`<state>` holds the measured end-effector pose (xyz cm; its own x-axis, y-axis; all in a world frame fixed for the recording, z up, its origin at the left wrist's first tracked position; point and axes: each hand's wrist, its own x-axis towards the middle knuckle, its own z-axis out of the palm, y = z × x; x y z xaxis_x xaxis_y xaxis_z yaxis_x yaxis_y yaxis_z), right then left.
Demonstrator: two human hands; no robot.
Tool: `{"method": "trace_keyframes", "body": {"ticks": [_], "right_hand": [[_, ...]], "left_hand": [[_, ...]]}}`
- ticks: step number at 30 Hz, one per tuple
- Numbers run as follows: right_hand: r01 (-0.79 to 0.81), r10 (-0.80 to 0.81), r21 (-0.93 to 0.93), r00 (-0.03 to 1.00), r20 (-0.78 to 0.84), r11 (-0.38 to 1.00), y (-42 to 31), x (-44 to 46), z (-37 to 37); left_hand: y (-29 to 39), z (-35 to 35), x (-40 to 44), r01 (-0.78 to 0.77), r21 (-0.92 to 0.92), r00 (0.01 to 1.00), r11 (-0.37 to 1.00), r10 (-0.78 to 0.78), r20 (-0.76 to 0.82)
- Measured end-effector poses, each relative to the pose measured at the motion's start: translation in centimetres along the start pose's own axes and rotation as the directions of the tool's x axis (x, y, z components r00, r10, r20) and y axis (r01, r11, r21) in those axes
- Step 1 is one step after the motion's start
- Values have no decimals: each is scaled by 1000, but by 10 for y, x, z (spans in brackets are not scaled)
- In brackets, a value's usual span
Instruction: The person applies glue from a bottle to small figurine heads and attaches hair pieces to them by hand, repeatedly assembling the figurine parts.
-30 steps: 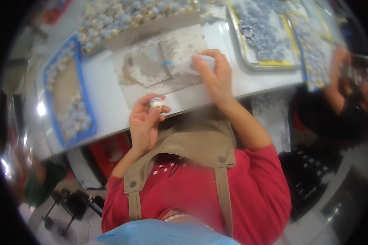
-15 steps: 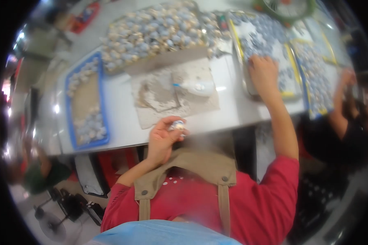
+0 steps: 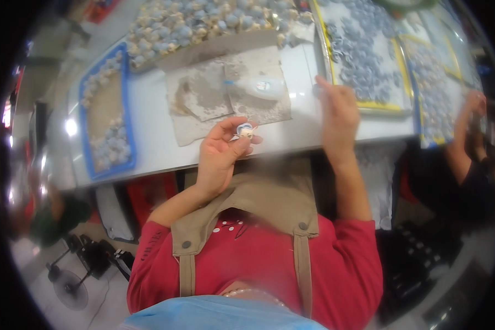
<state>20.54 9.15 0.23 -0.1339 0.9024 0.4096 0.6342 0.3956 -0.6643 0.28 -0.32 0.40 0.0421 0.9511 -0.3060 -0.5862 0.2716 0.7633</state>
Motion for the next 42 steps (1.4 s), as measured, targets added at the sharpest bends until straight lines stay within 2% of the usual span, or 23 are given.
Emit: {"method": "trace_keyframes", "body": {"ticks": [2,4,5,7,8,10,11,13,14,16,17,19,21,23,27,29,32,36,42], "right_hand": [[-17,17,-36,1000,5,999,1,-13,6],[-134,144,-81,979,147,988,-2,-23,7],[-143,154,-90,978,142,986,-4,-25,6],[-190,242,-229,943,227,955,-8,-25,0],[-196,249,-238,943,222,951,-8,-23,-2],[15,48,-342,983,174,940,-10,-20,-5],[18,48,-343,982,183,939,-13,-22,-6],[-159,163,-34,958,237,987,-22,-27,-4],[-156,157,-27,954,255,987,-32,-33,-3],[-263,190,173,916,353,949,-54,-45,0],[-271,193,176,912,363,946,-60,-47,3],[-255,122,268,896,428,929,-69,-50,7],[-234,104,261,897,430,937,-75,-47,11],[-158,46,252,916,399,955,-80,-45,13],[-148,39,260,923,383,954,-70,-53,12],[-9,-66,213,937,344,977,-68,-53,11],[27,-89,200,948,305,979,-71,-54,11],[-25,-35,197,955,296,980,-72,-60,12],[67,-122,207,955,269,976,-70,-56,12]], "left_hand": [[-2,-1,-2,12,1,1000,1000,-12,19],[-2,-4,-3,16,12,999,1000,-16,34],[-3,-6,-4,15,13,1000,1000,-15,26],[-4,-7,-6,26,10,999,1000,-26,25],[-3,-7,-7,30,6,999,1000,-30,23],[-4,-8,-9,38,-8,999,999,-38,18],[-4,-9,-9,43,-1,999,999,-43,30],[-5,-13,-10,42,1,999,999,-42,19],[-6,-14,-9,39,-3,999,999,-39,35],[-9,-15,-10,46,-8,998,999,-45,38],[-11,-15,-11,53,-19,997,998,-52,55],[-12,-15,-13,67,-28,996,997,-65,68],[-10,-15,-15,93,-61,985,994,-83,151],[-11,-16,-15,78,-41,986,996,-71,151],[-12,-13,-15,33,22,994,999,-35,103],[-12,-13,-15,32,35,994,999,-36,105],[-12,-13,-15,28,81,994,996,-37,108],[-12,-10,-17,-11,93,993,996,0,121],[-12,-9,-16,-27,173,995,984,9,102]]}}
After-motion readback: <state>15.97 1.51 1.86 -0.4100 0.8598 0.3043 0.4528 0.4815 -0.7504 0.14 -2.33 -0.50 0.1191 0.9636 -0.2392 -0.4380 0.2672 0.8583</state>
